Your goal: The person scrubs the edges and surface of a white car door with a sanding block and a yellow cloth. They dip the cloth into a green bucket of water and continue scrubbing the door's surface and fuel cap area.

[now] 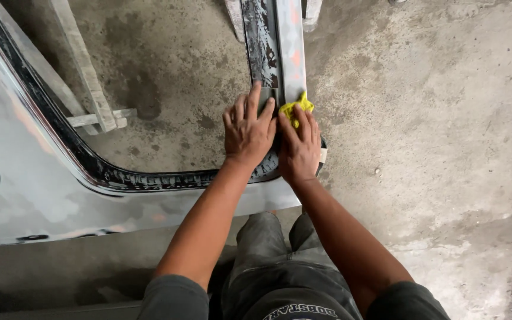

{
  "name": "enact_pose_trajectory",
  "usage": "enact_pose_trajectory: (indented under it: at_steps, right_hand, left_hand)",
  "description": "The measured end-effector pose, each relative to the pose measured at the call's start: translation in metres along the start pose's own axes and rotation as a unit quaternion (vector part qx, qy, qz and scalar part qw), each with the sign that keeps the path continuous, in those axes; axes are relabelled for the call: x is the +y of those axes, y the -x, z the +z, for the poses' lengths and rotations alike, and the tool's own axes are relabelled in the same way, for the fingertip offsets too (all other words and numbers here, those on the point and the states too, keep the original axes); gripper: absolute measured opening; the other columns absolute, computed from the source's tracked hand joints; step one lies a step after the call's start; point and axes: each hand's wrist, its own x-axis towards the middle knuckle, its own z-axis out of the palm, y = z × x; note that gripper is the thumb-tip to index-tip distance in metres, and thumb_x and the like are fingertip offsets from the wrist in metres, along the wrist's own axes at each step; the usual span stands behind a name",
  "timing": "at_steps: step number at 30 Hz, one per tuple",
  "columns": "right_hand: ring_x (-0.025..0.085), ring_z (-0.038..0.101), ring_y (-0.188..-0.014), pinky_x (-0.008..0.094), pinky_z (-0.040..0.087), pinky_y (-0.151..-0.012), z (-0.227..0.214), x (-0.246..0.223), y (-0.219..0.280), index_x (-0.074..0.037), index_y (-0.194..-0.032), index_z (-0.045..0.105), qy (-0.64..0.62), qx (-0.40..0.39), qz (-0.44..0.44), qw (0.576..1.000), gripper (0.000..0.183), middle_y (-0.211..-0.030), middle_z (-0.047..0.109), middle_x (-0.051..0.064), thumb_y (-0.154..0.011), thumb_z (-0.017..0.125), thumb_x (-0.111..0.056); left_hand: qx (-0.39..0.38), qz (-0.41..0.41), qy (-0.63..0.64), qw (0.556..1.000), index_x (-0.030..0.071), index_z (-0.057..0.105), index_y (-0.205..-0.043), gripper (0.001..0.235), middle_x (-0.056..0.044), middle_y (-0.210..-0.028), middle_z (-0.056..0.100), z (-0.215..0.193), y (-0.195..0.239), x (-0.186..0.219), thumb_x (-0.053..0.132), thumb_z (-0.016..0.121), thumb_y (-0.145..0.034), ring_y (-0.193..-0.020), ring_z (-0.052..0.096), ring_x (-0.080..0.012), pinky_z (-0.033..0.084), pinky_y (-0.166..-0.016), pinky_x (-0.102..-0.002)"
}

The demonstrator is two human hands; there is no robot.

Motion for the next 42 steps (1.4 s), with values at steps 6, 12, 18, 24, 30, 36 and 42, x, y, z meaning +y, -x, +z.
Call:
enact_pose_trajectory:
  at_steps: [6,12,18,24,30,36,42]
  right_hand:
    - [0.043,0.044,-0.148,0.052,0.034,-0.125,0.015,0.012,-0.037,-0.012,-0.148,0.058,-0.038,0.056,0.036,0.997,0.044,-0.157,0.049,0.019,-0.104,0.059,-0.016]
    - [0.044,0.041,-0.148,0.053,0.032,-0.126,0.005,0.009,0.002,-0.007,-0.152,0.051,0.008,0.044,-0.006,0.999,0.049,-0.158,0.046,0.020,-0.105,0.058,-0.017]
    - [0.043,0.030,-0.153,0.054,0.023,-0.128,-0.004,0.003,0.010,-0.007,-0.156,0.045,0.005,-0.020,0.016,1.000,0.062,-0.163,0.038,0.019,-0.096,0.057,-0.019]
    - [0.044,0.029,-0.154,0.055,0.020,-0.129,-0.004,0.007,0.009,-0.005,-0.156,0.044,-0.015,-0.024,-0.002,1.000,0.059,-0.165,0.035,0.021,-0.105,0.050,-0.032]
    - [0.043,0.029,-0.154,0.055,0.020,-0.129,-0.004,0.005,0.010,-0.005,-0.156,0.044,-0.008,-0.021,-0.005,1.000,0.061,-0.164,0.036,0.020,-0.106,0.046,-0.039]
    - [0.042,0.030,-0.154,0.055,0.020,-0.128,-0.002,0.008,0.010,-0.007,-0.157,0.045,-0.001,-0.018,0.005,1.000,0.061,-0.165,0.035,0.018,-0.107,0.042,-0.042]
    - [0.042,0.028,-0.155,0.056,0.019,-0.128,-0.004,0.005,0.011,-0.007,-0.159,0.043,0.015,-0.031,0.013,0.999,0.061,-0.167,0.034,0.018,-0.108,0.040,-0.041]
  left_hand:
    - [-0.001,0.107,-0.063,0.992,0.014,0.060,-0.148,0.043,-0.005,-0.166,0.036,0.051,0.006,-0.024,0.023,0.057,-0.106,-0.151,0.037,-0.0283,0.031,-0.122,-0.051]
    - [-0.106,0.105,-0.011,0.989,0.005,0.046,-0.155,0.056,-0.009,-0.167,0.031,0.012,0.014,-0.007,0.026,0.050,-0.104,-0.154,0.028,-0.0315,0.021,-0.122,-0.057]
    - [-0.115,0.104,-0.020,0.988,0.005,0.039,-0.157,0.059,-0.009,-0.168,0.026,0.017,-0.025,-0.013,0.030,0.049,-0.104,-0.154,0.024,-0.0328,0.017,-0.123,-0.059]
    - [-0.182,0.136,-0.086,0.970,0.005,0.043,-0.154,0.063,-0.010,-0.170,0.027,0.005,0.024,-0.002,0.026,0.055,-0.095,-0.156,0.023,-0.0337,0.017,-0.122,-0.060]
    - [-0.188,0.149,-0.060,0.969,0.007,0.050,-0.149,0.051,-0.012,-0.167,0.029,-0.007,-0.004,-0.005,0.025,0.053,-0.101,-0.156,0.024,-0.0373,0.019,-0.123,-0.064]
    - [-0.169,0.130,-0.051,0.976,0.004,0.044,-0.153,0.061,-0.010,-0.169,0.025,0.008,0.044,0.000,0.028,0.054,-0.098,-0.156,0.021,-0.0353,0.018,-0.123,-0.060]
    - [-0.193,0.137,-0.099,0.967,0.005,0.030,-0.160,0.071,-0.011,-0.169,0.019,0.013,-0.004,-0.017,0.028,0.052,-0.096,-0.154,0.016,-0.0349,0.012,-0.121,-0.060]
